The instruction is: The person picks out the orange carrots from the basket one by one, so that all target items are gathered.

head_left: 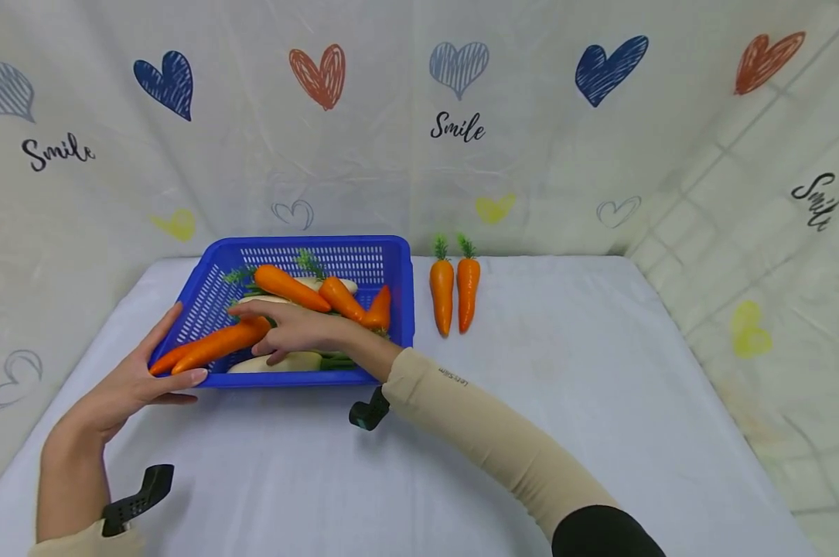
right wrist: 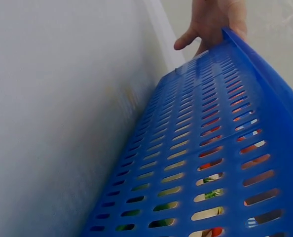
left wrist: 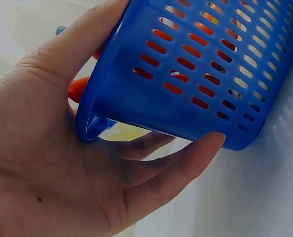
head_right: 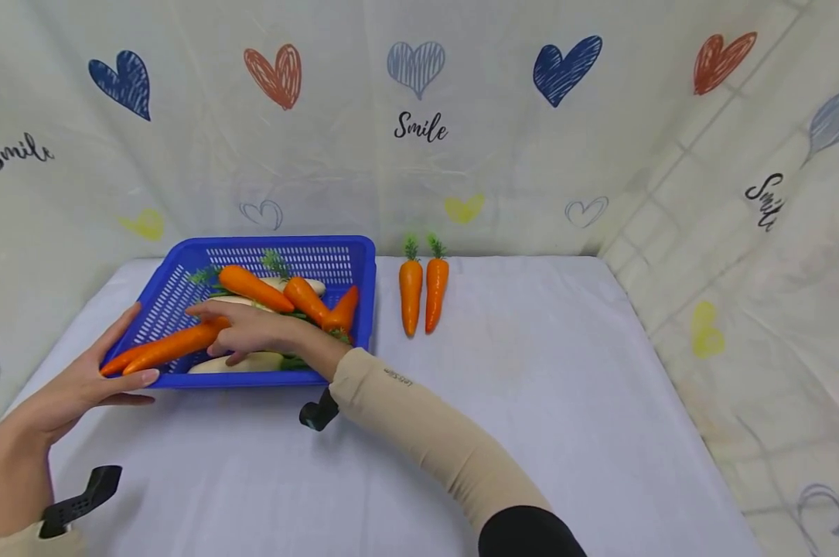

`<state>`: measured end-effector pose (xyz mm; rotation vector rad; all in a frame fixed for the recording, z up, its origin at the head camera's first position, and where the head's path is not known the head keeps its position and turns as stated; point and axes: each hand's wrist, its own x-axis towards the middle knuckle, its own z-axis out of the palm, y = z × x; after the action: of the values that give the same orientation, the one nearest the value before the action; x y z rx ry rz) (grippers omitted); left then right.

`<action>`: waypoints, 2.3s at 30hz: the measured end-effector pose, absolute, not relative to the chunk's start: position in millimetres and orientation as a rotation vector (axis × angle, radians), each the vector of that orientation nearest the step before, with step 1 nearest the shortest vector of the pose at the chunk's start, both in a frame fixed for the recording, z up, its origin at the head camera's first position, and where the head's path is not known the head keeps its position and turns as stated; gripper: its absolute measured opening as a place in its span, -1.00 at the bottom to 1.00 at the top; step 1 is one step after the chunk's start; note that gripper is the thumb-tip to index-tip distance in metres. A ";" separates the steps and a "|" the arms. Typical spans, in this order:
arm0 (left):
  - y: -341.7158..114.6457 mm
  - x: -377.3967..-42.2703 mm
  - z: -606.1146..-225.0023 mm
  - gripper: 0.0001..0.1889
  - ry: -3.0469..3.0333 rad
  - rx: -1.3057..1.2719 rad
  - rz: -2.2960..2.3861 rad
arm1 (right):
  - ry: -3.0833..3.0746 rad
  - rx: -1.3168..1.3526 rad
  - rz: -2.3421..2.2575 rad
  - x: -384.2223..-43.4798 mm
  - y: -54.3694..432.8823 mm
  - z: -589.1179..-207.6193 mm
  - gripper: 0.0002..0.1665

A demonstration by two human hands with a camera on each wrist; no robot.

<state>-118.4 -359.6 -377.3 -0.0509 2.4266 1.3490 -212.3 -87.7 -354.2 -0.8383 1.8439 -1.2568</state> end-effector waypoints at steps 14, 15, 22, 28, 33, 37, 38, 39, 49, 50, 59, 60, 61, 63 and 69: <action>-360.1 -116.9 -376.4 0.07 2.424 -0.050 1.368 | 1.835 -0.814 -1.234 -212.7 -93.3 -352.8 -0.30; -360.1 -117.0 -376.4 0.07 2.424 -0.051 1.367 | 1.833 -0.839 -1.226 -213.3 -93.6 -353.3 -0.27; -359.4 -115.8 -376.8 0.08 2.422 -0.047 1.367 | 1.857 -0.968 -1.122 -215.1 -98.3 -360.0 -0.02; -361.1 -114.0 -376.9 0.08 2.422 -0.050 1.371 | 1.862 -0.903 -1.202 -211.6 -102.2 -360.9 -0.06; -360.4 -109.7 -378.1 0.09 2.409 -0.060 1.395 | 1.851 -0.806 -1.310 -206.1 -103.6 -359.9 -0.21; -360.1 -108.6 -378.8 0.11 2.402 -0.059 1.414 | 1.880 -0.808 -1.357 -203.2 -102.3 -359.6 -0.22; -360.0 -108.6 -378.8 0.11 2.401 -0.055 1.417 | 1.886 -0.815 -1.369 -202.9 -101.5 -359.7 -0.23; -360.0 -108.7 -379.1 0.11 2.400 -0.051 1.420 | 1.891 -0.821 -1.381 -202.6 -100.5 -359.8 -0.24; -359.0 -110.6 -379.6 0.10 2.423 -0.038 1.394 | 1.991 -0.888 -1.437 -202.6 -84.5 -355.7 -0.36; -358.9 -110.7 -378.8 0.10 2.424 -0.036 1.396 | 2.005 -0.881 -1.447 -202.6 -83.3 -354.8 -0.39; -357.0 -110.0 -377.0 0.10 2.404 -0.043 1.419 | 2.211 -0.819 -1.494 -202.0 -78.2 -350.3 -0.54; -356.9 -109.8 -377.3 0.10 2.401 -0.044 1.422 | 2.219 -0.827 -1.503 -202.0 -77.7 -350.7 -0.53; -357.0 -109.4 -377.5 0.10 2.401 -0.045 1.422 | 2.224 -0.833 -1.509 -202.1 -77.2 -351.1 -0.52; -357.2 -108.8 -377.3 0.10 2.406 -0.045 1.421 | 2.225 -0.842 -1.520 -202.4 -75.9 -351.5 -0.50; -357.9 -109.1 -373.8 0.09 2.413 -0.043 1.408 | 2.247 -0.783 -1.508 -204.2 -72.1 -349.9 -0.50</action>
<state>-109.1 -357.9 -373.8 -0.0435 2.4133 1.4080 -204.2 -72.1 -349.9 -0.7826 2.2466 -1.5082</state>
